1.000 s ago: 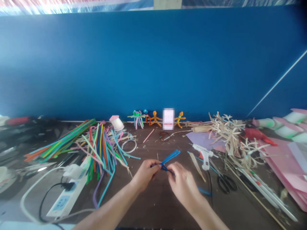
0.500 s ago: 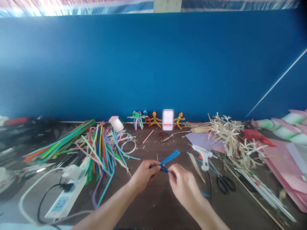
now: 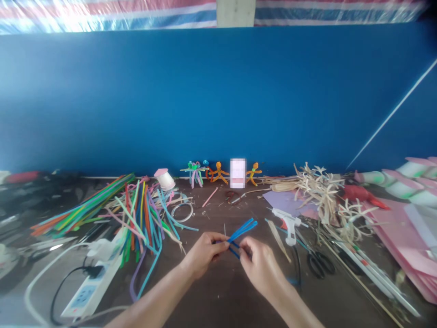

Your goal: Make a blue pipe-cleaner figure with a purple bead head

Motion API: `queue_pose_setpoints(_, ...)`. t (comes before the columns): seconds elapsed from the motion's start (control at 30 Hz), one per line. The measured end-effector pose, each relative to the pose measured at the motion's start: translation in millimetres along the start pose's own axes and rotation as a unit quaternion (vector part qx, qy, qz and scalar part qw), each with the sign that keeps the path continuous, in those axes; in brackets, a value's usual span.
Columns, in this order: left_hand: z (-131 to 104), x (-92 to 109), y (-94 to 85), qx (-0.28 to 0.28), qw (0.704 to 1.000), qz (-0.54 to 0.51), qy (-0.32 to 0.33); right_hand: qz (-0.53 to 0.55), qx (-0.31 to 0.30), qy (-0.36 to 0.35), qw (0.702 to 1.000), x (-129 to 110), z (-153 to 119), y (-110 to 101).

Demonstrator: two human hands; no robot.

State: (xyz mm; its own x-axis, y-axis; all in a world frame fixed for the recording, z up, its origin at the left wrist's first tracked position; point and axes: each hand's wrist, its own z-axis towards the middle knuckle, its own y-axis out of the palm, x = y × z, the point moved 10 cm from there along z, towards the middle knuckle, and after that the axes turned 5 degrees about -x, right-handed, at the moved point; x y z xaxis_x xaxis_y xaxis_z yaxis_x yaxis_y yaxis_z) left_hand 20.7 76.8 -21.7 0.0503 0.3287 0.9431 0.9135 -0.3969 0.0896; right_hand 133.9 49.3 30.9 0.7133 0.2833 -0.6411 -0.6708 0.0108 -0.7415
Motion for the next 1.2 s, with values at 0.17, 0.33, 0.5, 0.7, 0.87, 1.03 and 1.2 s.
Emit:
queue_pose_setpoints(0.17, -0.5, 3.1, -2.0, 0.015, 1.0, -0.011, 0.022, 0.105, -0.02, 0.02, 0.994, 2.6, 1.5, 0.0)
queue_pose_setpoints(0.33, -0.4, -4.1, 5.4, -0.021, 0.998, -0.061, -0.006, 0.207, -0.045, 0.032, 0.977, 8.7, 6.3, 8.6)
queue_pose_setpoints(0.5, -0.7, -12.8, 13.8, -0.05, 0.991, -0.116, -0.052, 0.229, -0.021, 0.055, 0.972, 18.6, 9.2, 8.3)
queue_pose_setpoints(0.7, -0.9, -11.0, 17.2, -0.061, 0.989, -0.123, -0.047, 0.246, -0.012, 0.053, 0.968, 15.4, 7.4, 5.2)
queue_pose_setpoints(0.87, -2.6, -1.2, 11.8, -0.035, 0.998, -0.059, -0.008, 0.226, -0.016, 0.043, 0.973, 12.0, 8.3, 1.8)
queue_pose_setpoints(1.03, -4.8, 2.4, 10.3, -0.021, 1.0, -0.015, 0.004, 0.21, -0.02, 0.041, 0.977, 9.8, 7.6, -0.1)
queue_pose_setpoints(1.2, -5.3, 2.1, 10.4, -0.024, 0.999, -0.035, -0.01, 0.232, -0.016, 0.046, 0.972, 8.8, 7.9, -0.8)
